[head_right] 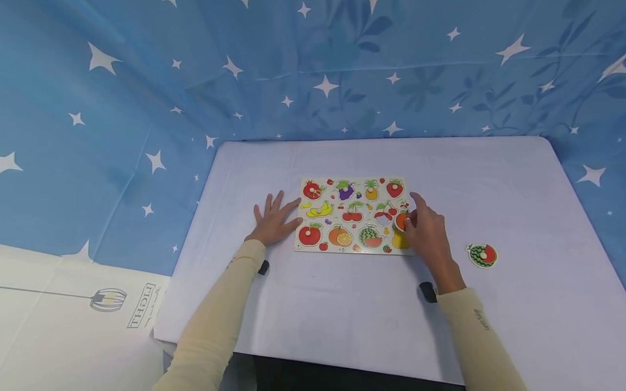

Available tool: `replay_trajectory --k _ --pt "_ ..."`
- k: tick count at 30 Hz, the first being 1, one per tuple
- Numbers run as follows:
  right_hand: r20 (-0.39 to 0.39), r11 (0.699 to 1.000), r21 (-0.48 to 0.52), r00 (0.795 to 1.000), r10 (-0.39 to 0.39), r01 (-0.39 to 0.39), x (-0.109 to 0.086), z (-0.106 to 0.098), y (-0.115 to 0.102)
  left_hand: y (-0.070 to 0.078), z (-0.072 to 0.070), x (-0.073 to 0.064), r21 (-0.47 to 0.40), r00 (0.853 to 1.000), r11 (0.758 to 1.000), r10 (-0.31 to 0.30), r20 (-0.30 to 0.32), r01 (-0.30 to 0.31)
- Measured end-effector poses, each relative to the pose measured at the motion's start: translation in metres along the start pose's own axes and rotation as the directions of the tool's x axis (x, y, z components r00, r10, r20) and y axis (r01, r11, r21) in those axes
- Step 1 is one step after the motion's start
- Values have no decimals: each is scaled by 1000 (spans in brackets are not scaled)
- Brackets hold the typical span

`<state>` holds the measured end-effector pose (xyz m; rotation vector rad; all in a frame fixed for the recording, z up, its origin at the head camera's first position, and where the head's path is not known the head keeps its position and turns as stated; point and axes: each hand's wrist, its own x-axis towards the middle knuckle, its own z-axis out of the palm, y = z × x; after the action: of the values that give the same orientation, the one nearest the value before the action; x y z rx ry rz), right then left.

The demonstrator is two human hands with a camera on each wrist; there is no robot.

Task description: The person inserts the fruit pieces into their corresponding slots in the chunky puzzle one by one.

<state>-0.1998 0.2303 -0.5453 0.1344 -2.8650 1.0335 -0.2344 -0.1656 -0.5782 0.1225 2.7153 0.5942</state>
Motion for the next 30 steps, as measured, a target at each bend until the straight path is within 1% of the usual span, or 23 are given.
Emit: replay_trajectory --k 7,10,15,18,24,28,30 --pt "8 995 30 995 -99 98 4 18 -19 0 -2 0 12 1000 1000 -1 -1 1" --pt "37 994 45 994 -99 98 3 29 -29 1 -2 -1 18 1000 1000 -7 10 7" --pt "87 995 58 992 -87 82 -1 46 -47 6 -5 -7 26 1000 1000 -5 10 5" --pt "104 991 67 987 -119 112 -1 56 -56 9 -6 -10 24 1000 1000 -5 4 4" --pt "132 982 88 975 -177 166 -3 72 -72 7 -5 -9 17 1000 1000 -6 1 6" --pt "139 978 94 970 -199 187 -6 82 -80 6 -4 -8 20 1000 1000 -4 -10 4" --pt "146 978 92 969 -197 185 -7 86 -84 5 -3 -7 21 1000 1000 -5 -14 5"
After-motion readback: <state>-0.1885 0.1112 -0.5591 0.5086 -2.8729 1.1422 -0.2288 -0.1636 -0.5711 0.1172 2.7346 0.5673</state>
